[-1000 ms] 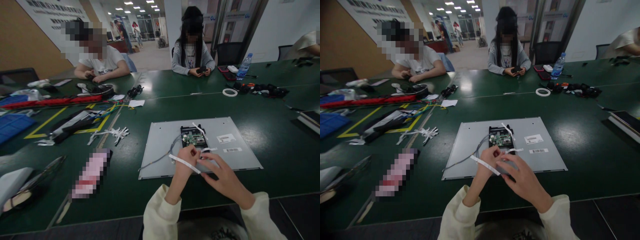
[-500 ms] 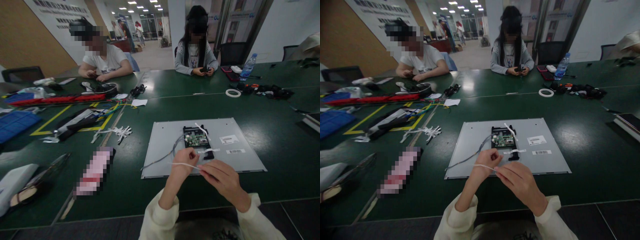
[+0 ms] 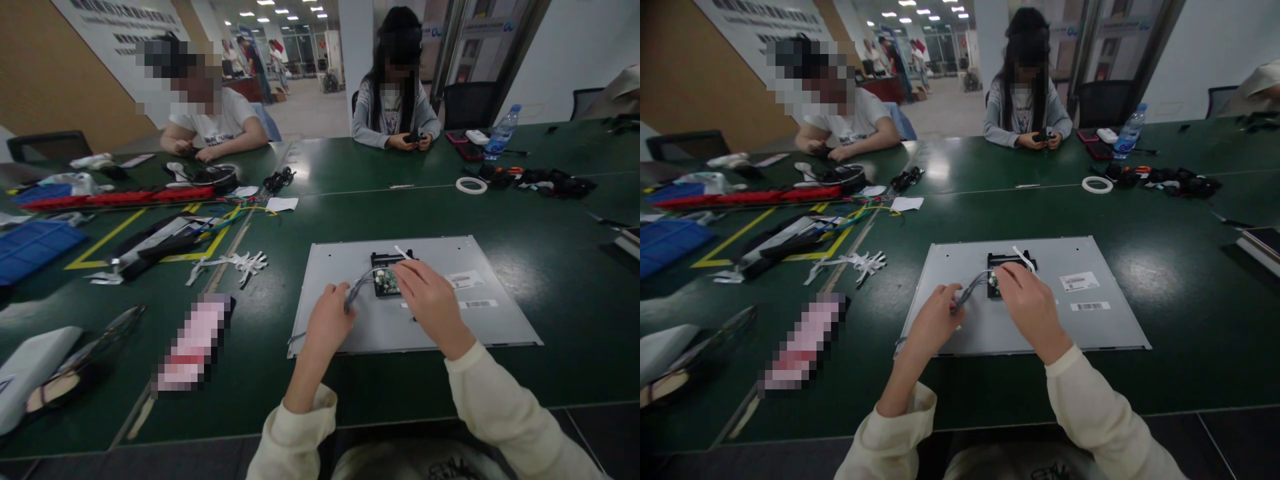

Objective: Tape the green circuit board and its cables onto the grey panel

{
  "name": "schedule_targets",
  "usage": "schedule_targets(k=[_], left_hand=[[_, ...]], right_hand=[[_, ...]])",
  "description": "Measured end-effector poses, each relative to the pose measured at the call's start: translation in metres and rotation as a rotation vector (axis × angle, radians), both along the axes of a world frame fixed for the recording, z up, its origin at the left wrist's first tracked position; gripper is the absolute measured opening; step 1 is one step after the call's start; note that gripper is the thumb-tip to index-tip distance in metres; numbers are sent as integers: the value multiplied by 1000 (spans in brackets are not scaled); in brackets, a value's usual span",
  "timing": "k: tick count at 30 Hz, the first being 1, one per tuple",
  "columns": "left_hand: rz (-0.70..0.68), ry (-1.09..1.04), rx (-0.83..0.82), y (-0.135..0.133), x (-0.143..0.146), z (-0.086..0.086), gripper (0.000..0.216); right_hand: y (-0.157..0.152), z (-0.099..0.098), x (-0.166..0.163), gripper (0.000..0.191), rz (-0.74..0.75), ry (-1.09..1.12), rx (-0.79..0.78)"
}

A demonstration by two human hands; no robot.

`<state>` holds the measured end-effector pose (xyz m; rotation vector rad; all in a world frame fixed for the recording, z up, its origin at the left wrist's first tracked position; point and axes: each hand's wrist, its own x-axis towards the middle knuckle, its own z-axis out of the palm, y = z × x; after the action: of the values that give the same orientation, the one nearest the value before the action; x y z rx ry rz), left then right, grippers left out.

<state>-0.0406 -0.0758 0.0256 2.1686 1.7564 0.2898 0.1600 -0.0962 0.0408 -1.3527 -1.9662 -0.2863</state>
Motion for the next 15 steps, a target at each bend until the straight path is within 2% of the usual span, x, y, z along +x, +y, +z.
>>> schedule_targets(k=[5,12,15], left_hand=[[42,-27,-20,4,-6,5,30],[83,-15,49,8,-9,-2,29],[55,-7,79,6,-8,-3,36]], right_hand=[[22,-11,-18,26,-11,-64,-45],[34,-21,-27,25,9,-3,32],[39,-22,-28,26,17,4,51]])
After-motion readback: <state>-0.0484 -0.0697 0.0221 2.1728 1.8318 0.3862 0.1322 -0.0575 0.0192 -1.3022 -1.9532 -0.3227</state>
